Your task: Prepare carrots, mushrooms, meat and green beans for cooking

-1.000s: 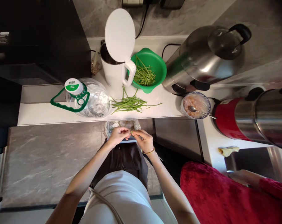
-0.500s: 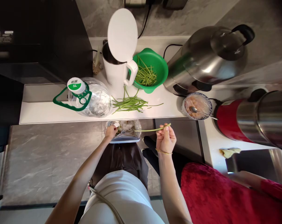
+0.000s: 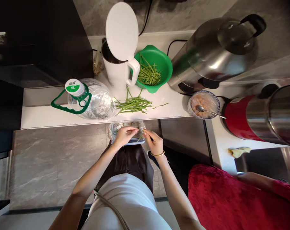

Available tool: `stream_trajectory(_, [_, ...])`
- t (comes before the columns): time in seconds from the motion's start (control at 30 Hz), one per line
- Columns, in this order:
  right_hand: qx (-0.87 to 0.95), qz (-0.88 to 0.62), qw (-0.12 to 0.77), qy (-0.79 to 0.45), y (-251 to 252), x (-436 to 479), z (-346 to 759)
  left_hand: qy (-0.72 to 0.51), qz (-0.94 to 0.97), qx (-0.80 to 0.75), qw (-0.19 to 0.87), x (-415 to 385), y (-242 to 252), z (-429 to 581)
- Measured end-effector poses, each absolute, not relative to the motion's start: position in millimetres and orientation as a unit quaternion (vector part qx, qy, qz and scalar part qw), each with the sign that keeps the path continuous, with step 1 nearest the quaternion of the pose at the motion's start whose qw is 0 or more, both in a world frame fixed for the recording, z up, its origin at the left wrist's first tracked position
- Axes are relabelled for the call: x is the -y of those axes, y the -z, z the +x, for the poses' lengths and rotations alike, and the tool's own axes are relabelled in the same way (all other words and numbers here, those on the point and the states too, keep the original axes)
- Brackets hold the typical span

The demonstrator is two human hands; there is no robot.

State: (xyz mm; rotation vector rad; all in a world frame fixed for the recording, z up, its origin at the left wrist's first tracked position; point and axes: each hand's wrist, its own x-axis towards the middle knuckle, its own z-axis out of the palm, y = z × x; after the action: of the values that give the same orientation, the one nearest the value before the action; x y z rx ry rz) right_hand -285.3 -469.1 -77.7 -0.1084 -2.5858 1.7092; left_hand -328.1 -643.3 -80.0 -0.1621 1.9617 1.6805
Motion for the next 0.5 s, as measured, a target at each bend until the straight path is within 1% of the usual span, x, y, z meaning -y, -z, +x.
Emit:
stream_trajectory(0.07, [0.843,0.006,0.015,-0.537,77,469,-287,-0.658,-0.088,-0.681,0.31,641,66,-330])
stream_trajectory(0.17, [0.856,0.048,0.004,-0.515,79,467,-288,-0.669,-0.113,-0.647,0.347,641,57,-333])
stream_trajectory(0.33, [0.864,0.102,-0.023,-0.493,81,465,-288,-0.667,-0.139,-0.637,0.36,644,61,-332])
stream_trajectory(0.4, [0.862,0.097,-0.029,-0.497,80,468,-288,-0.667,-0.142,-0.636,0.361,641,63,-330])
stream_trajectory(0.5, [0.846,0.039,-0.003,-0.532,75,476,-289,-0.688,-0.136,-0.613,0.364,638,70,-328])
